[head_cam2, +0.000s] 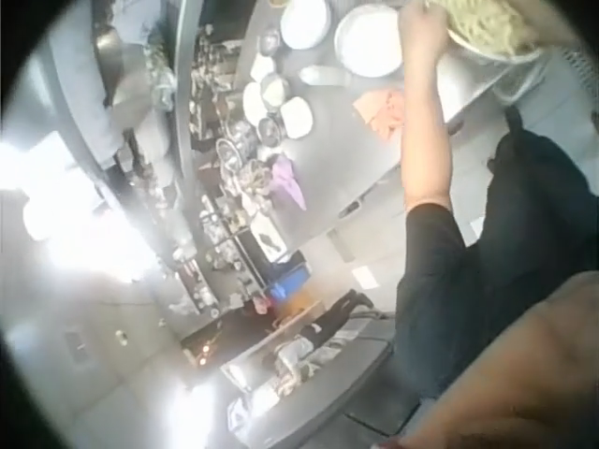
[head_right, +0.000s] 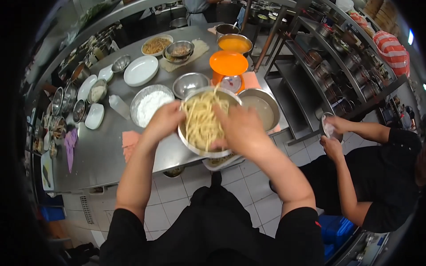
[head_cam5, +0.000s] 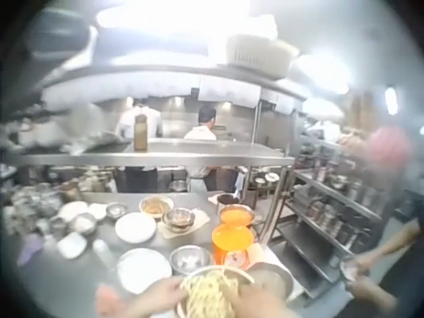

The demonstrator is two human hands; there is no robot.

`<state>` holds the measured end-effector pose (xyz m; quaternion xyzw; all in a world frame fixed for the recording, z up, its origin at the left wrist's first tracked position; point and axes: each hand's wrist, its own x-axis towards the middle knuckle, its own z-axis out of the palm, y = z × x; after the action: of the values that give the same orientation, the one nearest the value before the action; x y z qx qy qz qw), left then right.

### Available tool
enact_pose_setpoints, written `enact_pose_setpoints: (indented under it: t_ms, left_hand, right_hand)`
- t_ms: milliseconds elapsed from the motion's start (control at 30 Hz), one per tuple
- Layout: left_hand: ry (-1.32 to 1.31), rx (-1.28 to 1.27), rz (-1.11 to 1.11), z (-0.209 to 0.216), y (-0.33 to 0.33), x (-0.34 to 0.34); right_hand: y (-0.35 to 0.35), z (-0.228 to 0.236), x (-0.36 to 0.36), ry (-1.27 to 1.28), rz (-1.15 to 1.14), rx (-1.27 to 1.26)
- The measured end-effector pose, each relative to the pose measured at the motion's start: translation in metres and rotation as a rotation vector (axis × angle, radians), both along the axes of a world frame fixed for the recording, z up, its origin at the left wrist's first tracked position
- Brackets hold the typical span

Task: Preparing various food ingredients like rice, noodles, and vegetables for cooking in a restaurant kitchen.

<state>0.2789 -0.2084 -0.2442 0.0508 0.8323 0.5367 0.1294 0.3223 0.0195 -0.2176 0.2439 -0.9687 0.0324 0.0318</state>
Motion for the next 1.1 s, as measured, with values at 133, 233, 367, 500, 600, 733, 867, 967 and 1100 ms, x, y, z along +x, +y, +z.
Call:
enact_pose_setpoints:
  t_ms: [133,233,367,500,600,733,867,967,1100]
  left_hand:
    - [0.06,0.123,0.086,0.007,0.031,-0.106]
    - [-0.064,0.22,0.121,-0.022,0.039,-0.163]
    - [-0.129,0.328,0.142,-0.047,0.051,-0.2]
    - [-0.182,0.281,0.106,-0.056,0.055,-0.229]
    - [-0.185,0.249,0.11,-0.056,0.059,-0.232]
    - [-0.206,0.26,0.133,-0.043,0.042,-0.236]
    - [-0.194,0.164,0.174,-0.036,0.051,-0.233]
    - [0.034,-0.065,0.244,-0.038,0.039,-0.242]
    - [0.648,-0.126,0.257,-0.022,0.049,-0.241]
  right_hand:
    - [0.007,0.013,-0.126,-0.041,-0.091,0.213]
    - [0.013,0.003,-0.197,0.036,-0.133,-0.058]
    - [0.034,0.014,-0.257,0.012,-0.083,-0.503]
    - [0.039,0.063,-0.283,0.062,-0.079,-0.893]
    - [0.048,0.104,-0.284,0.046,0.007,-1.141]
    - [0.024,0.16,-0.238,-0.165,-0.185,-1.098]
    - [0.041,0.082,-0.284,0.091,-0.075,-1.176]
    - [0.042,0.046,-0.295,0.053,-0.131,-1.103]
    - [0.041,0.03,-0.29,0.058,-0.139,-1.05]
